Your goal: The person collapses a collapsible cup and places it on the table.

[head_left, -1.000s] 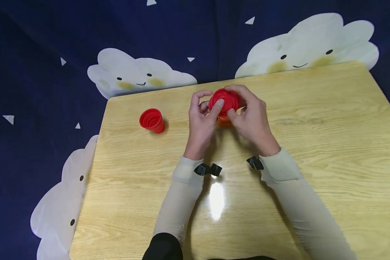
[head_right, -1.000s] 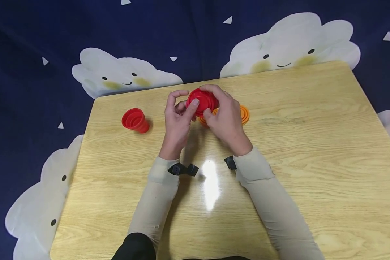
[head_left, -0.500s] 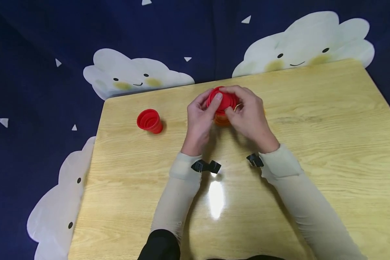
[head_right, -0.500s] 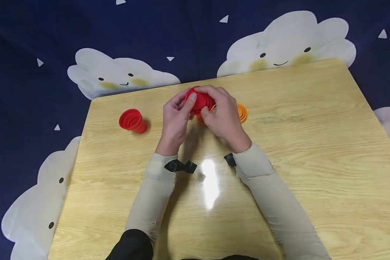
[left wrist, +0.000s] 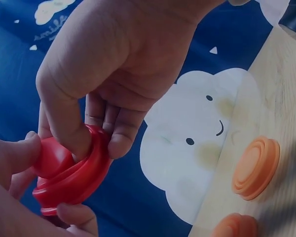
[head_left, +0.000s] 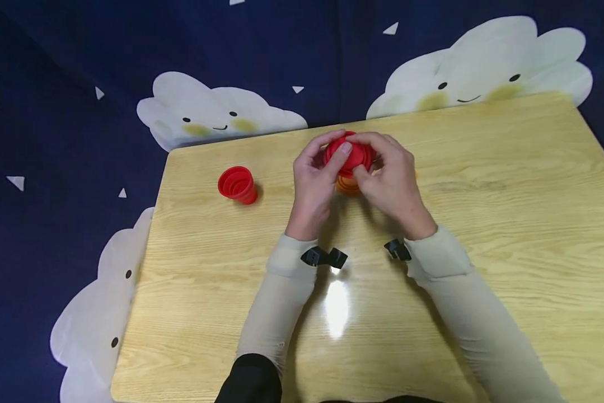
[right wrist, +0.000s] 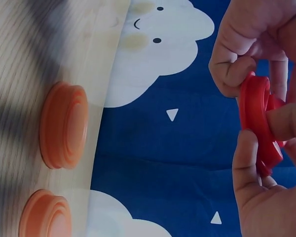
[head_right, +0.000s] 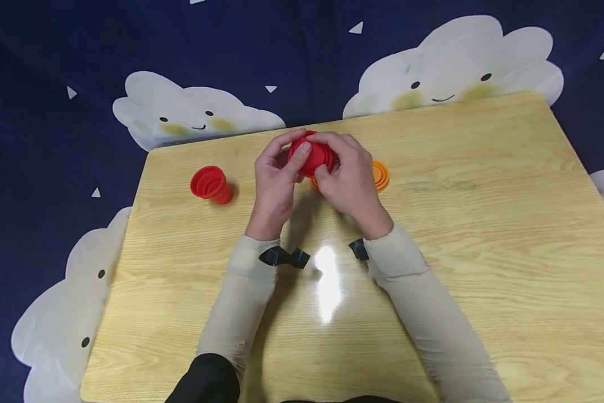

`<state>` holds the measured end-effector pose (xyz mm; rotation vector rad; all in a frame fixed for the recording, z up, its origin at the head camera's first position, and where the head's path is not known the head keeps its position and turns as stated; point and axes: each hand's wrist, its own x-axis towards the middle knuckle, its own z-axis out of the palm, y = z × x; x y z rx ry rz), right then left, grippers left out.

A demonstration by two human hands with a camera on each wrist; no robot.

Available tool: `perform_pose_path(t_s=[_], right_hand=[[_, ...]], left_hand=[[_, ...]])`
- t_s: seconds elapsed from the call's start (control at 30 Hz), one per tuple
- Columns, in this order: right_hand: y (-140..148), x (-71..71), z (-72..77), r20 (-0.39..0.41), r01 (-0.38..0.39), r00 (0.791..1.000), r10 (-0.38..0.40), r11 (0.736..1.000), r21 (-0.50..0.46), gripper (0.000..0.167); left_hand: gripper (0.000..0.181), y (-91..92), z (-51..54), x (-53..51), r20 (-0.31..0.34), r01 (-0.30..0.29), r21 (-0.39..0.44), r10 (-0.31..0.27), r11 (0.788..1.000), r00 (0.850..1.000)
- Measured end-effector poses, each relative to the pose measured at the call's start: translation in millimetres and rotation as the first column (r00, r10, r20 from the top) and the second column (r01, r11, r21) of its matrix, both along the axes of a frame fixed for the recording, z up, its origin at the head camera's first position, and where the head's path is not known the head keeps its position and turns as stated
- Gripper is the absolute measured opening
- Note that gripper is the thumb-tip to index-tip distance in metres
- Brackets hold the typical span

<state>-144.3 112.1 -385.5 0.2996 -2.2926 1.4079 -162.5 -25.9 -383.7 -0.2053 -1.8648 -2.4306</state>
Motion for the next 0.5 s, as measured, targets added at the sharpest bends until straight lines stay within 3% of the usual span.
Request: perform_pose_path(t_s=[0.27,0.5], right_hand=[[1.4,2.2,-1.9,0.025,0.039,0.999,-0.038,0.998,-0.055,0.037],[1.1,3.2,-0.1,0.002,0.067,0.998,-0.067,0.996,-0.051,0.035]], left_hand=[[0.027,1.3,-1.1,1.8,-0.065,-0.009,-0.056,0.005,0.998,0.998],[0.023,-1.0,0.9,-0.9,-0.173,-0.037,-0.157,0.009,0.987,0.985]])
